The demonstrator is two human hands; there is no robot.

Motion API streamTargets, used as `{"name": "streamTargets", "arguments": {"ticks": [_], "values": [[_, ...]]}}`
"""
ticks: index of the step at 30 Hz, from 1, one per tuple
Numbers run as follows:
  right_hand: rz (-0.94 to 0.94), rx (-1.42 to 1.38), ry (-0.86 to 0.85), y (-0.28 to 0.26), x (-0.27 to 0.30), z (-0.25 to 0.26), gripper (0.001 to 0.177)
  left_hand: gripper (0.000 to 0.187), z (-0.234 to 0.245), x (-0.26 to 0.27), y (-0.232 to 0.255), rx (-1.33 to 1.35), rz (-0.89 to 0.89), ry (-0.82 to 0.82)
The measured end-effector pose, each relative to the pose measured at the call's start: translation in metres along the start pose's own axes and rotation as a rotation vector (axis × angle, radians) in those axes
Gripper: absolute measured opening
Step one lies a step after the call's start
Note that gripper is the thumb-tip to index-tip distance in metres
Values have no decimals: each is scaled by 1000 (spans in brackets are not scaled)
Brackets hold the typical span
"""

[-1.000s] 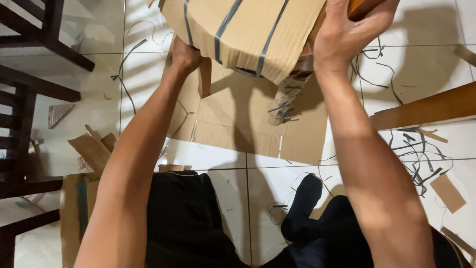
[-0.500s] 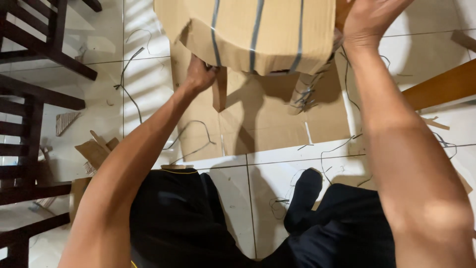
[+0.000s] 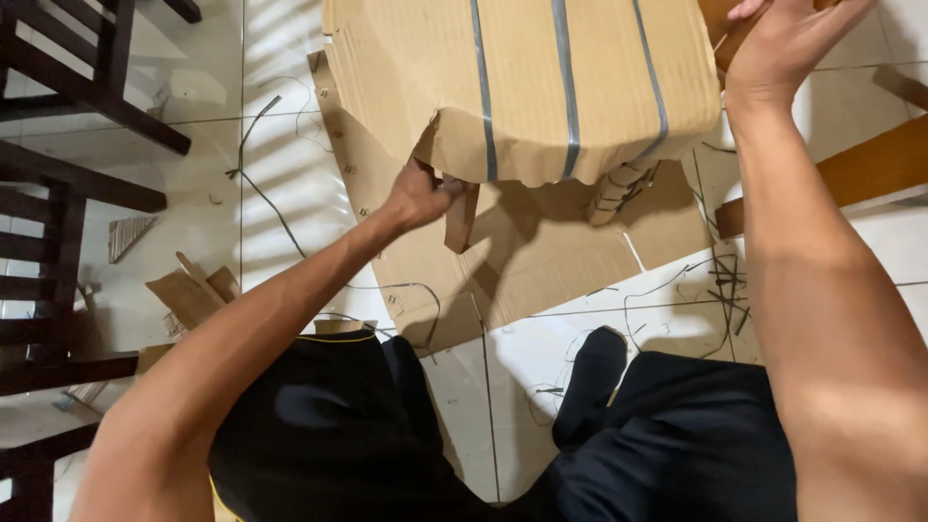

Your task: Wrapping a wooden chair with cardboard sheets and tape for protection

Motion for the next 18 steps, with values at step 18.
{"name": "streamTargets", "arguments": {"ticks": [18], "values": [[-113,589,-14,-82,25,-39,71,89,-3,-27,-25,-47,-313,-181]]}}
Point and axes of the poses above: each hand's wrist, its own x-axis away from the middle knuckle, its own z-axis out of the back of the hand, y = z × x, the point moved 7 cm from there along -x, towards the middle knuckle, and after that the axes turned 10 degrees about -z, right-handed, at the moved point
